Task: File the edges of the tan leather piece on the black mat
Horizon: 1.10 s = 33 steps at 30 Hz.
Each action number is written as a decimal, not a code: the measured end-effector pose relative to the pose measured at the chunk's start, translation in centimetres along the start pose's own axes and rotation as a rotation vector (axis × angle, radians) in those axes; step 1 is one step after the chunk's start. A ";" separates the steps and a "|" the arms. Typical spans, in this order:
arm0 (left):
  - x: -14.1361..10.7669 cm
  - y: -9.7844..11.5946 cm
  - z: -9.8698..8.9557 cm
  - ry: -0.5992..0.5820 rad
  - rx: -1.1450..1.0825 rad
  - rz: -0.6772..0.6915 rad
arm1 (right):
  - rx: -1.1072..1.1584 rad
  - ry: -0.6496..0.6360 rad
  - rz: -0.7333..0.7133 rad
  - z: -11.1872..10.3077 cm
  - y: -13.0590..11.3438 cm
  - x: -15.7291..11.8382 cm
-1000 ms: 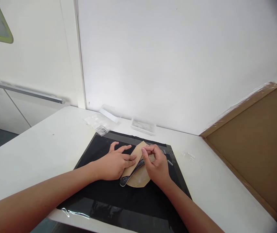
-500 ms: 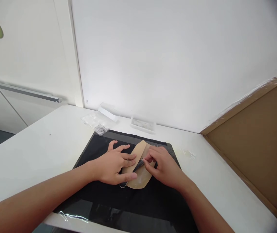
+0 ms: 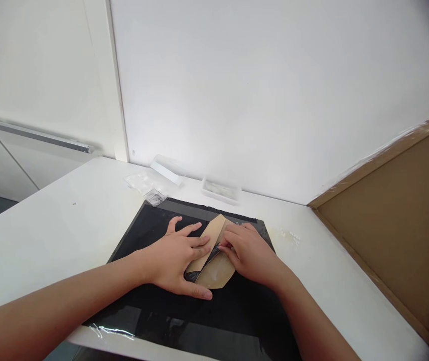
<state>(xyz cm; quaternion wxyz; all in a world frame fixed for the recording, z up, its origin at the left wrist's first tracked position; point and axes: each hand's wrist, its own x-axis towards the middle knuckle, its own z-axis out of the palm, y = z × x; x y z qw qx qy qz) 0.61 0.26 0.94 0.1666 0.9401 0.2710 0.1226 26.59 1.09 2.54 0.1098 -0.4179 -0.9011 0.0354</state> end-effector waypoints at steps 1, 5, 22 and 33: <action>0.0 0.0 0.1 0.003 0.013 0.001 | 0.014 -0.010 -0.004 -0.1 0.0 0.1; 0.1 0.2 0.5 0.012 0.059 -0.006 | 0.037 -0.038 -0.016 -0.3 -0.1 0.4; -0.2 0.5 0.6 0.030 0.054 -0.009 | 0.035 -0.065 0.050 0.6 0.9 0.3; -0.2 0.6 0.7 0.057 0.066 -0.005 | 0.127 -0.101 -0.048 0.5 -1.0 0.6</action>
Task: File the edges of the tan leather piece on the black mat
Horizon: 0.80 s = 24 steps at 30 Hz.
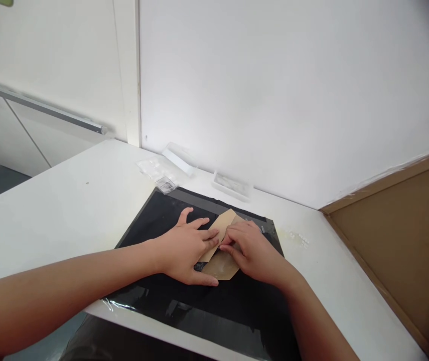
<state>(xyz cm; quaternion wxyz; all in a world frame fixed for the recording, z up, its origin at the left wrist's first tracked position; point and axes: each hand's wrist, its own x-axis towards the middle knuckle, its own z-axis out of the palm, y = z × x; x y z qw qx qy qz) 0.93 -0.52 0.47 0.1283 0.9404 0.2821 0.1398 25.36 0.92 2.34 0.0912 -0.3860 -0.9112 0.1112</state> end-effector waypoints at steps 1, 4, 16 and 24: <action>0.0 0.0 0.0 -0.001 -0.003 0.000 | -0.031 0.017 0.008 0.0 0.2 -0.1; 0.0 -0.2 0.2 0.004 -0.004 0.000 | -0.119 0.076 0.047 -0.1 1.2 -0.5; -0.6 -2.3 -1.0 -0.016 -0.046 0.094 | -0.125 0.113 0.096 0.3 2.5 -1.2; -0.7 -3.6 -2.0 0.019 -0.036 0.145 | -0.083 0.106 0.117 0.4 2.5 -1.2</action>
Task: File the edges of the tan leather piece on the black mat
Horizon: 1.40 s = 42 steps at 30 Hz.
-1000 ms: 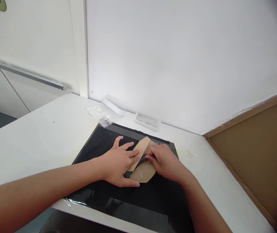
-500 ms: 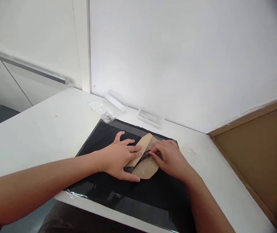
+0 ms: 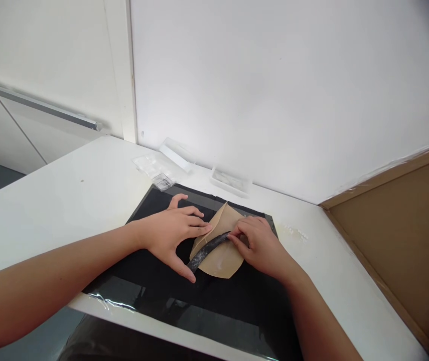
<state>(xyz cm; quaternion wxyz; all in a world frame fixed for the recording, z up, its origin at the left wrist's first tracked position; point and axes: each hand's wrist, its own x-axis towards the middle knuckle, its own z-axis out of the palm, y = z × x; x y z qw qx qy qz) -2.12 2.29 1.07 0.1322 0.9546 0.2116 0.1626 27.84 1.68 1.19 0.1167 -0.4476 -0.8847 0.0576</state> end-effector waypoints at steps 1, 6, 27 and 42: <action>0.0 0.0 -0.1 0.013 0.010 0.006 | 0.010 0.000 0.004 0.1 0.0 0.0; -0.1 -0.3 -0.1 0.062 0.045 0.009 | 0.037 0.006 0.015 0.3 0.2 0.0; 0.1 -0.7 0.6 0.167 0.106 0.048 | 0.101 0.155 0.032 1.2 -0.1 0.4; 0.0 -0.8 0.7 0.181 0.030 0.052 | 0.075 0.169 0.030 1.5 0.6 0.2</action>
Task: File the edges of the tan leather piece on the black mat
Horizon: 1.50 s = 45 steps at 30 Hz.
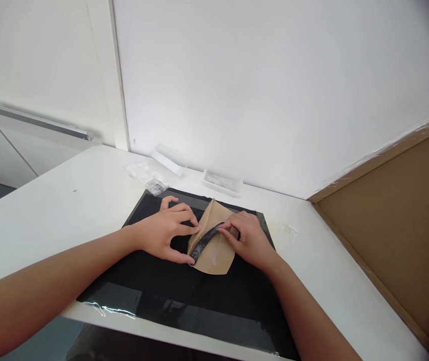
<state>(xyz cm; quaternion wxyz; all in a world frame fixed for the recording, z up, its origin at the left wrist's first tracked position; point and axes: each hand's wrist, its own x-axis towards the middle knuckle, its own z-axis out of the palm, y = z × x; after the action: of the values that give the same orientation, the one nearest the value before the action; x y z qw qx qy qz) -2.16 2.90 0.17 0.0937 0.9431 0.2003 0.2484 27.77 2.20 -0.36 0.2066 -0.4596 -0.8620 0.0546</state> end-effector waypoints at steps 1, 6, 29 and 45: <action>0.0 0.0 0.0 0.011 -0.006 -0.003 | -0.002 -0.002 -0.001 0.0 -0.1 0.0; -0.1 0.1 0.1 0.017 -0.021 0.012 | -0.008 -0.012 0.007 -0.3 -0.3 0.1; 0.0 0.3 0.0 0.006 0.030 0.001 | 0.039 -0.054 -0.053 -0.9 -1.3 0.1; 0.2 0.9 0.0 0.248 0.050 0.053 | -0.001 0.191 0.016 -1.0 -0.9 0.1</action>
<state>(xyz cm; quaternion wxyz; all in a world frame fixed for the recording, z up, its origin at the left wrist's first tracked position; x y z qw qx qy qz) -1.70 2.21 0.47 0.0383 0.9121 0.1916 0.3604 27.45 1.71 0.83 0.2870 -0.4698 -0.8347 0.0118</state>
